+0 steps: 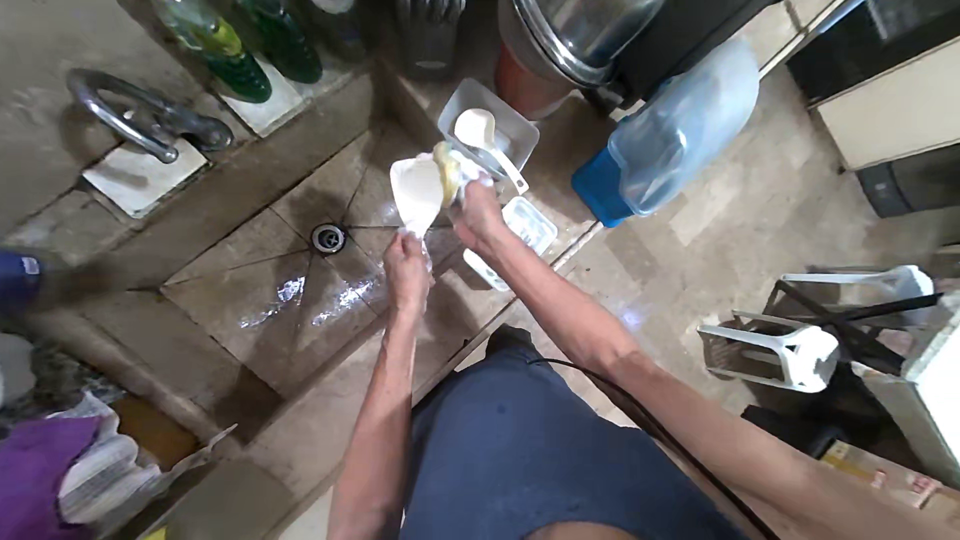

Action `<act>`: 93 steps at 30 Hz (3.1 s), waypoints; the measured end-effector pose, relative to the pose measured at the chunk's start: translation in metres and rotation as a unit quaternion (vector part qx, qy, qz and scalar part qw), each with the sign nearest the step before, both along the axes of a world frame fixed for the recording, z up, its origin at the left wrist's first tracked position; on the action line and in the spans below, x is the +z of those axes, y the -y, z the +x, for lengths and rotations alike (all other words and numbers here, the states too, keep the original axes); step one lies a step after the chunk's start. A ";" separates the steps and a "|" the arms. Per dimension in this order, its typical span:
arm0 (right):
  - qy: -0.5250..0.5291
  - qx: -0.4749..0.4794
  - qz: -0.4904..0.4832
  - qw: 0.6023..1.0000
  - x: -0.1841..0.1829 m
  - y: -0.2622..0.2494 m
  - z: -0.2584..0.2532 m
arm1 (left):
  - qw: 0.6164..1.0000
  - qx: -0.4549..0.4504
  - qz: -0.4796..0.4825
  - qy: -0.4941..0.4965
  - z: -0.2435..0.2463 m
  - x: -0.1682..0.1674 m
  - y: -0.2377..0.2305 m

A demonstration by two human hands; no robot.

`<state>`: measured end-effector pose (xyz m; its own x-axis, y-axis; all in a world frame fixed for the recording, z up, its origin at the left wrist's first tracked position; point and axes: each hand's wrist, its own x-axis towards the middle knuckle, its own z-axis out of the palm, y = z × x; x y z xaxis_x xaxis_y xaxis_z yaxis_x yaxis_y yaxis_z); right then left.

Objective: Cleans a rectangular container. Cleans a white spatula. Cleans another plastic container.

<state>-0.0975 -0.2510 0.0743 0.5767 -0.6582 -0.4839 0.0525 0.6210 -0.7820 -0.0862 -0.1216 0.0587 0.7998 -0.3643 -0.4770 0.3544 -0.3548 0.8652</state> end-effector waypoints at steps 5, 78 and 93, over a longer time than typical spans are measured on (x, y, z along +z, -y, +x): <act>-0.008 0.037 0.020 0.999 0.003 -0.021 -0.042 | 0.981 -0.086 0.115 0.133 0.018 0.001 0.025; 0.097 0.374 -0.176 0.905 0.080 -0.082 0.069 | 0.901 0.161 -0.344 0.211 0.143 0.124 -0.074; 0.074 0.417 -0.167 0.890 0.066 -0.124 0.035 | 0.908 0.183 -0.327 0.187 0.172 0.117 -0.135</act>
<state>-0.0626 -0.1267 0.1407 0.9736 -0.0649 -0.2186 -0.1990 0.2260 -0.9536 0.0857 0.0136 0.1762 0.9860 -0.1485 0.0757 -0.0171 0.3617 0.9321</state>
